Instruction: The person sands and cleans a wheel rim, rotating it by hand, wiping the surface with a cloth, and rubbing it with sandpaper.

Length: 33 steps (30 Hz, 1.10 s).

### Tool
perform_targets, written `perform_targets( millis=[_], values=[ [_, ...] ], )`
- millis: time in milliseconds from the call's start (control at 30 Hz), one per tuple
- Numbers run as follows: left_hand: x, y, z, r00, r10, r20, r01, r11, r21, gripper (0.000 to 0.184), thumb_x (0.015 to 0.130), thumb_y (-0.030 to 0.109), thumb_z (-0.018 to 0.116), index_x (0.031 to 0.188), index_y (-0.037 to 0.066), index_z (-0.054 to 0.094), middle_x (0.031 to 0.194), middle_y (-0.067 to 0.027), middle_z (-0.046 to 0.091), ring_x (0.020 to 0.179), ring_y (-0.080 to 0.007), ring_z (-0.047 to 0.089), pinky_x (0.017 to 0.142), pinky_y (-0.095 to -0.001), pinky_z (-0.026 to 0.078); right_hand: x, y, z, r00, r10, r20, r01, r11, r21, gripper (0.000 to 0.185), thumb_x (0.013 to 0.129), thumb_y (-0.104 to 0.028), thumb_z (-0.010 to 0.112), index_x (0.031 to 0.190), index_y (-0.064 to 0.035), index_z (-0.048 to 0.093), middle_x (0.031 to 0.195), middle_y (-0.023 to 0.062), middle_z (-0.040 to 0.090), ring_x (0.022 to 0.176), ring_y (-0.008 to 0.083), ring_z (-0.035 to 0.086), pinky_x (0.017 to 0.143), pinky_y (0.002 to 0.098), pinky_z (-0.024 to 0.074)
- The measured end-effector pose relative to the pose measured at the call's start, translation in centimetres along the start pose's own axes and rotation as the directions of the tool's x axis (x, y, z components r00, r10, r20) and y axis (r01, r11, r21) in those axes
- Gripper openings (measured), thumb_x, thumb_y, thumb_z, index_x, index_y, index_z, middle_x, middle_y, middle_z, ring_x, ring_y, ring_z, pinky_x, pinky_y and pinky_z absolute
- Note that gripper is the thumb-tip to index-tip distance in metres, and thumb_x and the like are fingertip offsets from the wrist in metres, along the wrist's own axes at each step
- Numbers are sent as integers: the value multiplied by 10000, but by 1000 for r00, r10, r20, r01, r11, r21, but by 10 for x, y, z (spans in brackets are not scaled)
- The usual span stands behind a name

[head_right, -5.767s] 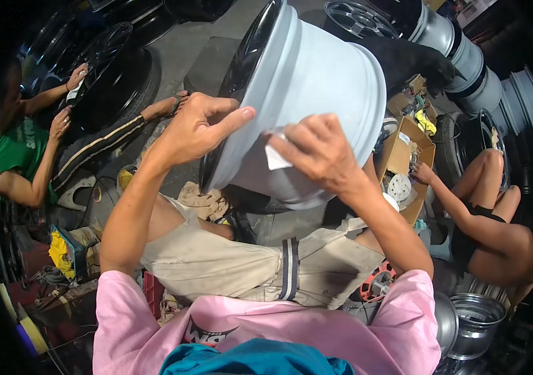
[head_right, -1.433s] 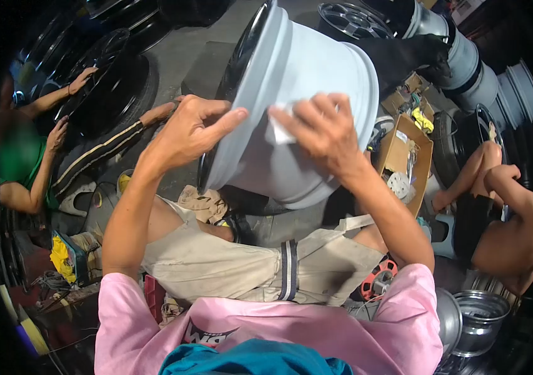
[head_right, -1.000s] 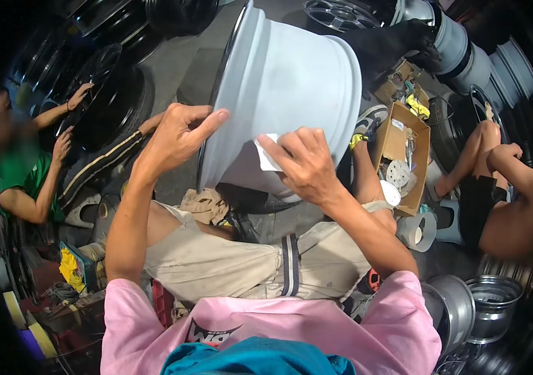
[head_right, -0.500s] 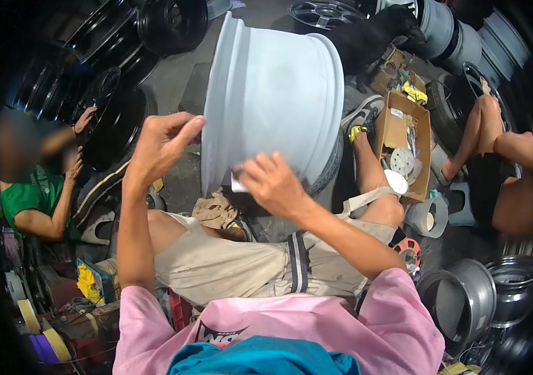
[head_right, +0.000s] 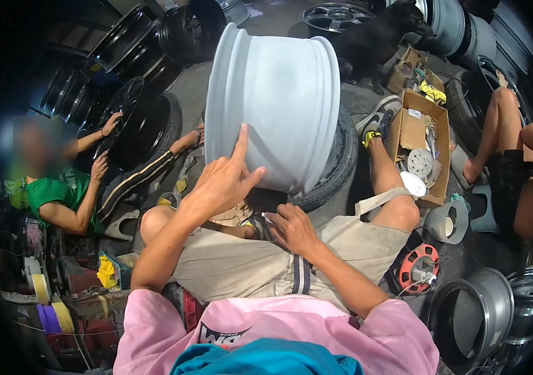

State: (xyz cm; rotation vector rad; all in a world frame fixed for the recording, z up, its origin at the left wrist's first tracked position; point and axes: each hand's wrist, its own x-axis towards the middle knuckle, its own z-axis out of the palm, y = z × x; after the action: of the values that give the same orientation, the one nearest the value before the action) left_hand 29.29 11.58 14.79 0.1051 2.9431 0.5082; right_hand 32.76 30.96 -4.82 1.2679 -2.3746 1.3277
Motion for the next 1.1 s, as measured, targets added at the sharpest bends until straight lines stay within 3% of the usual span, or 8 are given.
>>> perform_targets(
  millis=[300, 533, 633, 700, 733, 800, 933, 1100],
  values=[
    [28, 24, -5, 979, -87, -186, 123, 974, 190, 918, 1051, 317, 654, 1627, -183, 143, 676, -262, 691, 635, -478, 697, 700, -549, 582, -13, 27, 15, 991, 131, -5, -130, 986, 104, 167, 919, -158, 760, 1023, -28, 744, 909, 127, 593, 864, 339, 626, 793, 463, 529],
    [15, 30, -2, 984, -164, -67, 177, 929, 324, 928, 1044, 345, 658, 1623, -183, 160, 682, -274, 687, 651, -475, 706, 678, -551, 593, -18, 28, 16, 979, 190, 79, -200, 969, 143, 175, 958, -196, 721, 934, -23, 722, 904, 152, 593, 888, 362, 644, 804, 478, 540],
    [4, 30, 0, 986, -148, -81, 167, 927, 335, 752, 1044, 359, 659, 1496, -201, 442, 681, -296, 680, 664, -491, 703, 673, -547, 592, -14, 26, 13, 977, 192, 94, -205, 967, 154, 184, 958, -193, 722, 913, -15, 708, 907, 159, 596, 897, 371, 647, 806, 486, 541],
    [-5, 27, 2, 998, -14, -61, 36, 928, 370, 533, 1038, 383, 667, 1155, -132, 737, 704, -306, 688, 686, -499, 701, 695, -542, 593, -13, 23, 11, 974, 187, 127, -206, 965, 164, 202, 961, -200, 721, 895, -11, 690, 906, 166, 595, 907, 377, 647, 810, 489, 540],
    [-10, 28, -1, 998, -19, -62, 41, 927, 374, 533, 1038, 383, 667, 1155, -132, 737, 704, -306, 688, 686, -499, 701, 695, -542, 593, -12, 22, 11, 975, 184, 127, -204, 964, 170, 202, 961, -200, 721, 895, -11, 690, 906, 166, 595, 907, 377, 647, 810, 489, 540],
    [-20, 32, -9, 970, -123, 212, 94, 985, 142, 516, 1025, 410, 677, 871, -70, 791, 761, -301, 709, 737, -492, 708, 749, -544, 589, -8, 19, 8, 980, 166, 113, -185, 966, 183, 195, 955, -177, 728, 882, -3, 675, 940, 168, 590, 913, 381, 644, 804, 491, 534],
    [-37, 29, -6, 967, -170, 192, 111, 952, 285, 492, 1022, 425, 674, 889, -30, 807, 801, -285, 726, 793, -481, 719, 797, -539, 579, -3, 2, -6, 959, 236, 159, -271, 929, 253, 162, 956, -146, 730, 949, 2, 665, 982, 171, 579, 920, 400, 634, 794, 501, 522],
    [-26, 29, -33, 994, 32, 107, -50, 985, 165, 399, 1006, 369, 720, 924, -11, 808, 757, -254, 719, 728, -450, 705, 757, -498, 576, 1, -12, -11, 969, 247, 2, -225, 882, 413, 162, 1022, -129, 677, 1037, 9, 593, 977, 187, 566, 906, 417, 616, 762, 510, 494]
  ],
)
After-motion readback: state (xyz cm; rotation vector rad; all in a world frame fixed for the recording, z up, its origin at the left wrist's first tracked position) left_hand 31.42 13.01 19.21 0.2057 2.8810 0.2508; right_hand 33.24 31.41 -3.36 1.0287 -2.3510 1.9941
